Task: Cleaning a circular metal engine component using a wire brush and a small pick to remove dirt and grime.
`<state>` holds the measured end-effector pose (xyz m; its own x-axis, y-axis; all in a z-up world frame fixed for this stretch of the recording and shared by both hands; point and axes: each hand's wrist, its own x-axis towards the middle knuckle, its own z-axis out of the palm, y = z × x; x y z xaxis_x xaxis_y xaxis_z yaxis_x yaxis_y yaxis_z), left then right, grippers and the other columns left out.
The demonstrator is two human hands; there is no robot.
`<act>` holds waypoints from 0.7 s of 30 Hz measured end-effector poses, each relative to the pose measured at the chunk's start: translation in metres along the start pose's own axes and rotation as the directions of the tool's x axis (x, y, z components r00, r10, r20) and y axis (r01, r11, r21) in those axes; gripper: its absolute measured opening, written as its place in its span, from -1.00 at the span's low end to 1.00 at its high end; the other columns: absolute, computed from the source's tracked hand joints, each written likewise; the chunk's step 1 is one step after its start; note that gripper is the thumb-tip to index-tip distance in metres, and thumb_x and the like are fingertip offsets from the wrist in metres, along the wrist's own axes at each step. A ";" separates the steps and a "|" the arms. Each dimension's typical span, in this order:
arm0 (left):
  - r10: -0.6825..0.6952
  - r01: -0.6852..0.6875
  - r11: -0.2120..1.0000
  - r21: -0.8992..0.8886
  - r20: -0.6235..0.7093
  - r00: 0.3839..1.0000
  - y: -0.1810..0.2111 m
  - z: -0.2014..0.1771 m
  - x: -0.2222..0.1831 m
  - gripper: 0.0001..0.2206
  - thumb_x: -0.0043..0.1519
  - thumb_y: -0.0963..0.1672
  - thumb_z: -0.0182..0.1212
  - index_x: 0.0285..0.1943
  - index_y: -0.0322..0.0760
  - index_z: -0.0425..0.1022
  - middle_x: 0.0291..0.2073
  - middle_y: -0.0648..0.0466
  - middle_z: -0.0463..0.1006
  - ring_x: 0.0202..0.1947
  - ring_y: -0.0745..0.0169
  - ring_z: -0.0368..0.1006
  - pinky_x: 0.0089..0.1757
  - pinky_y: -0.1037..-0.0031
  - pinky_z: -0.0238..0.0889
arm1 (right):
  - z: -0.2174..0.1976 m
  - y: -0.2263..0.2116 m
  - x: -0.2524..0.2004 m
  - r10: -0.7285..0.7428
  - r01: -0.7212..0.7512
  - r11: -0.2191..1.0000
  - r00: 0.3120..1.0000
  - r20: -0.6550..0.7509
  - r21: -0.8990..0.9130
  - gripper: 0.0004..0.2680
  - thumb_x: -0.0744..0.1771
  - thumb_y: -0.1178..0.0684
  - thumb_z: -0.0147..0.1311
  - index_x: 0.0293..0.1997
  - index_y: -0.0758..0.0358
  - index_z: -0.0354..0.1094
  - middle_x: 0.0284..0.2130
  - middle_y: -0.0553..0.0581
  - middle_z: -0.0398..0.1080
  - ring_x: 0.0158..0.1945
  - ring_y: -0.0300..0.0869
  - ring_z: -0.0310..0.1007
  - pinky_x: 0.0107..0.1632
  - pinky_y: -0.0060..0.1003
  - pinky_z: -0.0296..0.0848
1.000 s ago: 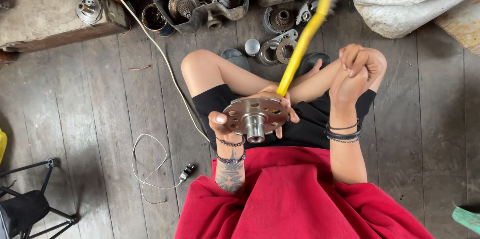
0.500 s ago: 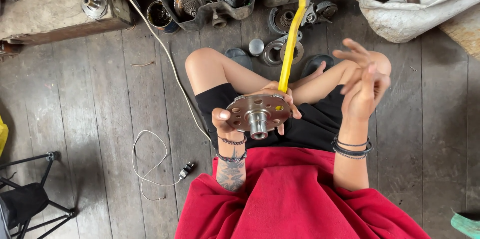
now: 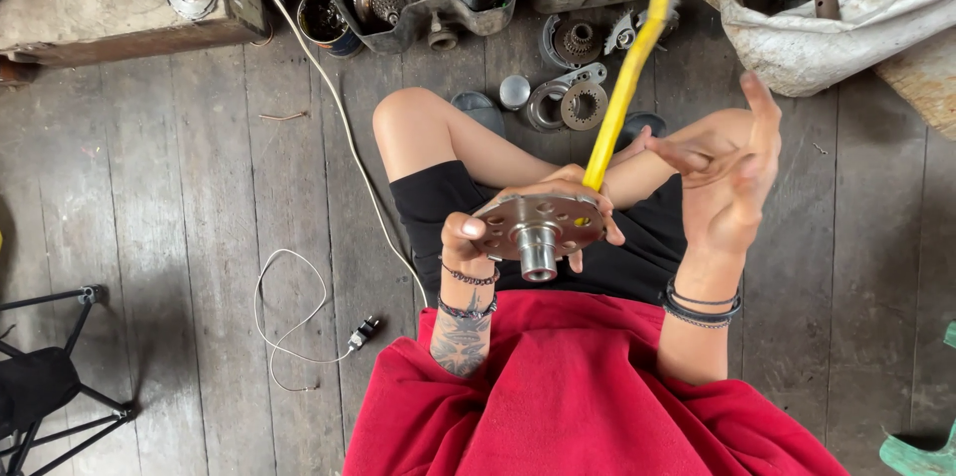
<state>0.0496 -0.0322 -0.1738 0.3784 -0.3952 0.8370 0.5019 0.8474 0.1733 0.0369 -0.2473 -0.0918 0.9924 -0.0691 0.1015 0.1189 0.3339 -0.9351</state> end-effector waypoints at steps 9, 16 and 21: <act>-0.240 0.417 0.763 0.494 -0.381 0.893 0.021 0.071 0.066 -0.08 0.16 0.23 0.00 0.46 -0.64 0.17 0.17 -0.23 0.23 0.11 0.09 0.28 -0.07 0.17 0.53 | 0.027 0.000 0.012 -0.006 -0.087 0.975 0.911 0.411 0.205 -0.48 0.37 -0.28 -0.08 0.31 0.41 0.06 -0.01 0.45 0.22 0.13 0.15 0.27 0.33 0.22 0.33; 0.003 0.534 0.500 0.682 -0.618 0.787 0.024 0.077 0.067 -0.18 0.31 0.15 0.03 0.66 -0.35 -0.06 0.44 -0.28 0.22 0.45 -0.17 0.17 0.25 -0.10 0.24 | 0.009 -0.013 -0.001 -0.209 0.205 0.971 0.978 -0.021 -0.123 -0.70 0.47 -0.16 -0.15 -0.03 0.37 0.18 -0.60 0.00 0.00 -0.72 -0.40 -0.14 -0.59 -0.47 0.01; 0.387 0.657 0.178 0.732 -0.666 0.637 0.007 0.083 0.071 -0.14 0.28 0.16 0.14 0.66 -0.33 -0.08 0.35 -0.22 0.35 0.36 -0.13 0.30 0.31 0.04 0.14 | 0.037 -0.008 -0.022 -0.081 0.135 0.953 0.976 0.202 -0.270 -0.65 0.26 -0.09 0.30 -0.02 0.36 0.37 -0.41 0.15 0.28 -0.57 -0.31 0.25 -0.50 -0.53 0.19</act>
<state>0.0154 -0.0247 -0.0694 0.9537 -0.1598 0.2546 -0.2313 0.1510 0.9611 0.0154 -0.2140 -0.0746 0.9652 0.0956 0.2436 0.2392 0.0551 -0.9694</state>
